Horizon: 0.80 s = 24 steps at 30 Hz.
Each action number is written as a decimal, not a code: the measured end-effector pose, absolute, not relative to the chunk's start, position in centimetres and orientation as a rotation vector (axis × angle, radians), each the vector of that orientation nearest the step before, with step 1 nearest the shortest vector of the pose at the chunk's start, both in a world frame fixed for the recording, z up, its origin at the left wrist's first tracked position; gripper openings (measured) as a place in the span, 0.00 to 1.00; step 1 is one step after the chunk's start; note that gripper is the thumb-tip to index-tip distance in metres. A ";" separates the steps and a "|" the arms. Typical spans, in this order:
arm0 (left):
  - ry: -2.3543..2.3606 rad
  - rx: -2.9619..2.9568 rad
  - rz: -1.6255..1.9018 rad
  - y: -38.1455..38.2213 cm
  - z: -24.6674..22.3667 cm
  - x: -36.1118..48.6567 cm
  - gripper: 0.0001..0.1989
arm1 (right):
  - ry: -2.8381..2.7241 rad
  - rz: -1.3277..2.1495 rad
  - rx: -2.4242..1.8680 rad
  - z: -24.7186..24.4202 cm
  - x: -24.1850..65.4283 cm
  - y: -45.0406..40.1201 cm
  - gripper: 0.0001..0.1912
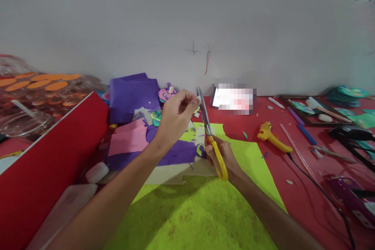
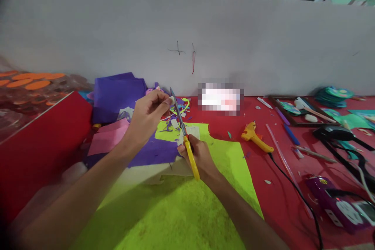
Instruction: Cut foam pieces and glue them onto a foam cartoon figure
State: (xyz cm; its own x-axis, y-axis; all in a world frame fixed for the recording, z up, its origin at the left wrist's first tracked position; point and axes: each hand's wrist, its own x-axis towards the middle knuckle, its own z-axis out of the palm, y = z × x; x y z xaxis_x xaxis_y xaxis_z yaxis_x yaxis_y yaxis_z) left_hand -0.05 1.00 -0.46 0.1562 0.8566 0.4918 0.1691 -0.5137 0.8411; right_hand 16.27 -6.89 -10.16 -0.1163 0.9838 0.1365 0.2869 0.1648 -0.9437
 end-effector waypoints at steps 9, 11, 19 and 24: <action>0.950 1.799 1.372 1.0 -0.6 0.0 0.13 | -1.543 0.984 -1.275 -9.8 16.1 -6.9 0.35; 0.951 1.788 1.380 1.0 -0.7 0.0 0.13 | -1.548 0.984 -1.284 -9.7 16.1 -7.0 0.34; 0.975 1.781 1.417 1.1 -0.5 0.0 0.10 | -1.555 0.996 -1.296 -9.4 16.2 -7.1 0.32; 1.001 1.786 1.437 1.1 -0.6 -0.2 0.08 | -1.580 0.980 -1.311 -9.5 16.1 -7.1 0.32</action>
